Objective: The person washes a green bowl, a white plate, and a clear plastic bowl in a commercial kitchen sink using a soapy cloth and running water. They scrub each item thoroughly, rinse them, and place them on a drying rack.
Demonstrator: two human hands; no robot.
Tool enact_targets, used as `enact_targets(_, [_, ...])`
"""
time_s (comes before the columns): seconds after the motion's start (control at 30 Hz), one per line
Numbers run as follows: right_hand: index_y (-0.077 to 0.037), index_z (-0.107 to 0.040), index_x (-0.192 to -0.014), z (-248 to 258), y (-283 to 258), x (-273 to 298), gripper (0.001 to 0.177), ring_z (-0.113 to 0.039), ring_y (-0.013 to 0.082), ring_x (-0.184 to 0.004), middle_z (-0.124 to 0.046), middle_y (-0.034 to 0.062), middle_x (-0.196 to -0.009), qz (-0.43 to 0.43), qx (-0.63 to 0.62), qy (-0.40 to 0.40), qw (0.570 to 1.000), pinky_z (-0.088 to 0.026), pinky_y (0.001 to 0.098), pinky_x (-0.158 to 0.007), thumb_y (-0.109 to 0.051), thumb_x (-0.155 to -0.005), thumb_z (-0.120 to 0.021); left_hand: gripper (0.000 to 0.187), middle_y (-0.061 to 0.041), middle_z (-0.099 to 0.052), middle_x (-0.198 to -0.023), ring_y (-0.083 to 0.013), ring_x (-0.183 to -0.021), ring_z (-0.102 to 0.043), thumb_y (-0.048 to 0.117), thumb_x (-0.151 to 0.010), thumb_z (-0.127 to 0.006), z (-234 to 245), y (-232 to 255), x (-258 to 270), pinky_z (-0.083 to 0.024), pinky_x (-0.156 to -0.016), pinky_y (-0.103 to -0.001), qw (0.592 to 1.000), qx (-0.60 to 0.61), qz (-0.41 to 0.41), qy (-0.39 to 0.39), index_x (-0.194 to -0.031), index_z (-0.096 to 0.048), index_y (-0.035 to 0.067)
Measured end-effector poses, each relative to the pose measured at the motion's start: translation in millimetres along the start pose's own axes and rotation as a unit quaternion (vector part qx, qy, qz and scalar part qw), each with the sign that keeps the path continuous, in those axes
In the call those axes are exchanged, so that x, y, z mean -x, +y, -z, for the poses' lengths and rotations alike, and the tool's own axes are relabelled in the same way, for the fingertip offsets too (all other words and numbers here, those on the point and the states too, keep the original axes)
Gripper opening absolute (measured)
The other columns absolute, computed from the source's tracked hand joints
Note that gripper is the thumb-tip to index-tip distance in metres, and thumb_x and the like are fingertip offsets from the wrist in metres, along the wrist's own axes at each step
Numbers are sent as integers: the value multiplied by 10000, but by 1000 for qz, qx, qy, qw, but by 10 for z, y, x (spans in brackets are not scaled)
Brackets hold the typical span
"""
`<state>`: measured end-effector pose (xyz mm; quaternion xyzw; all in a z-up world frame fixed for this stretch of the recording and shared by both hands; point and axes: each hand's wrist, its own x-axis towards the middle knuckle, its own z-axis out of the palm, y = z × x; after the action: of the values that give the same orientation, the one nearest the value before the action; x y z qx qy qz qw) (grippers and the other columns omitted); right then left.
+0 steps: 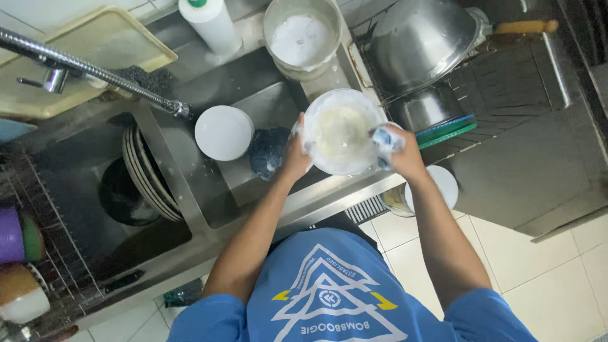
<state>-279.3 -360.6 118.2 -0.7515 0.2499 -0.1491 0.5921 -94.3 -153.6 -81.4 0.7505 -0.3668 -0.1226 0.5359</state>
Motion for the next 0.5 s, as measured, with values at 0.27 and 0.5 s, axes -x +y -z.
enact_targets(0.27, [-59, -761, -1120, -295, -191, -604, 260, -699, 176, -787, -735, 132, -901, 9, -51, -16, 999, -572, 350, -762, -71, -861, -789, 717, -157, -593, -1525, -314, -1393, -583, 388, -1013, -655, -38, -37, 33, -514, -1150, -486, 941, -18, 331, -66, -1646, -386, 184])
enact_targets(0.5, [-41, -746, -1139, -399, -125, -988, 243, -729, 219, -848, -751, 152, -967, 21, -44, -71, 996, -578, 384, -808, -43, -898, -775, 712, -241, -734, -1238, -361, -1184, -722, 283, -936, -676, -252, 54, 37, -636, -912, -493, 918, -135, 368, -51, -1571, -439, 64])
